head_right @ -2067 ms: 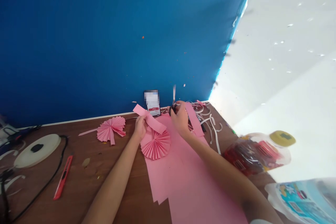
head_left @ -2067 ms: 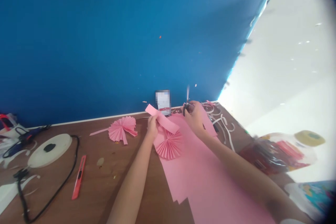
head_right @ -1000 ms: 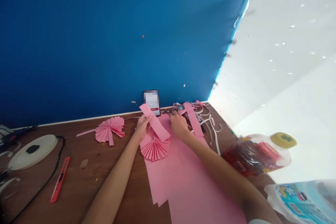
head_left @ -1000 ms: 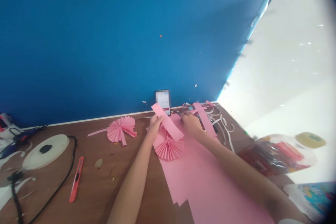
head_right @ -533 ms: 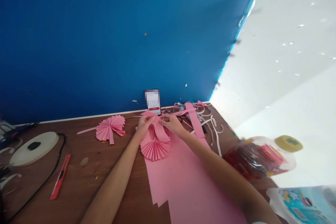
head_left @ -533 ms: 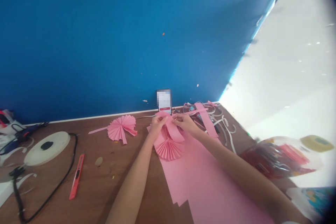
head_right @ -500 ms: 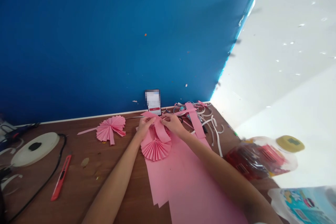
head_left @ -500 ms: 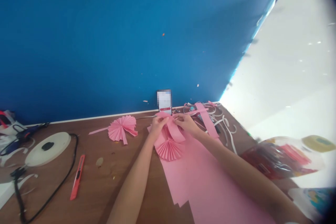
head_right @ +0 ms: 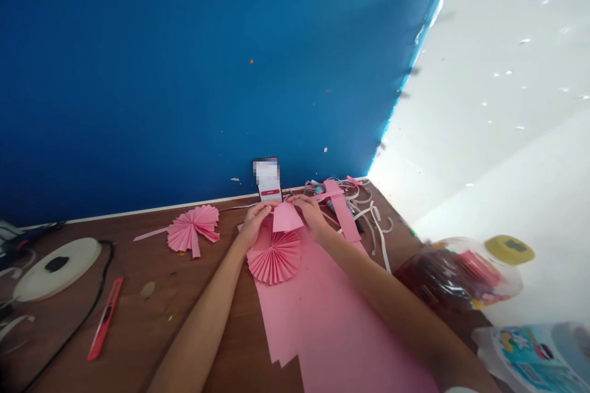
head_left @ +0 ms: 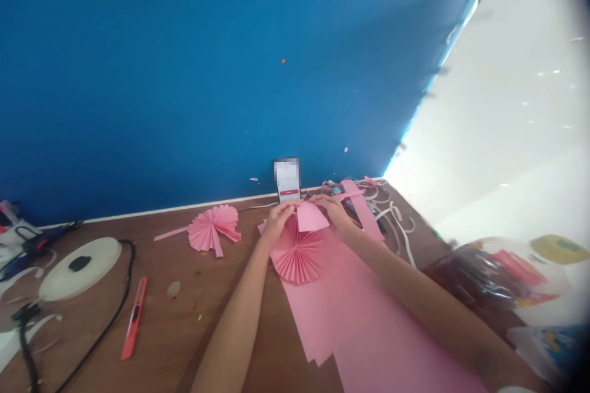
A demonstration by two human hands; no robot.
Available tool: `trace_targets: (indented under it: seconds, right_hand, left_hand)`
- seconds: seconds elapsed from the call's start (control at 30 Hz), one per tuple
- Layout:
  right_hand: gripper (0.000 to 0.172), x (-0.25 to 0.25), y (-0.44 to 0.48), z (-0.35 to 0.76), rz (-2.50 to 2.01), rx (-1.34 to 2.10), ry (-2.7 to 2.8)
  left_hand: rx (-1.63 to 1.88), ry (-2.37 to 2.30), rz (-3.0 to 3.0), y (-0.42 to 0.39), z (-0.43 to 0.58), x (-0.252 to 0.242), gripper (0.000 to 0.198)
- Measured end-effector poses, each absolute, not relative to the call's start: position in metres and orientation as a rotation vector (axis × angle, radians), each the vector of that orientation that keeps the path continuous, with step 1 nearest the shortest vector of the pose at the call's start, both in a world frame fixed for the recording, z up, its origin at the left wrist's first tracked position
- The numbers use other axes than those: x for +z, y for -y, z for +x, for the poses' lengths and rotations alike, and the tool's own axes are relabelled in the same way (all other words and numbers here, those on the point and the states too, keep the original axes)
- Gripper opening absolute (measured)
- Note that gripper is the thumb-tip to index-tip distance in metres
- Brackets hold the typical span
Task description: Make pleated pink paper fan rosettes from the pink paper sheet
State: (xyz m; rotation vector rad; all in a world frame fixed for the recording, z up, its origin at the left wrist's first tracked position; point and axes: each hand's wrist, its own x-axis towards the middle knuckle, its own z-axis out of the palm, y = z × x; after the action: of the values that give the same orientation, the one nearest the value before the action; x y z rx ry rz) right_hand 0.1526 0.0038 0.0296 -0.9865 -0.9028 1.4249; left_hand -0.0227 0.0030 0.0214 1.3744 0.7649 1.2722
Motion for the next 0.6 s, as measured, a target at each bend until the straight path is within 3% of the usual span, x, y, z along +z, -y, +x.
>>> trace_targets:
  seconds: [0.2,0.5,0.6]
  right_hand:
    - [0.017,0.039,0.006,0.150,-0.963,1.302,1.071]
    - [0.032,0.047,0.012,0.147,-0.870,1.226,1.307]
    - [0.027,0.044,0.011,0.148,-0.861,1.212,1.340]
  left_hand:
    - [1.268,-0.808,1.160,-0.005,-0.019,0.017,0.039]
    - [1.274,-0.890,1.408,-0.008,-0.023,0.006,0.033]
    - [1.261,-0.895,1.418,-0.011,-0.024,0.003,0.035]
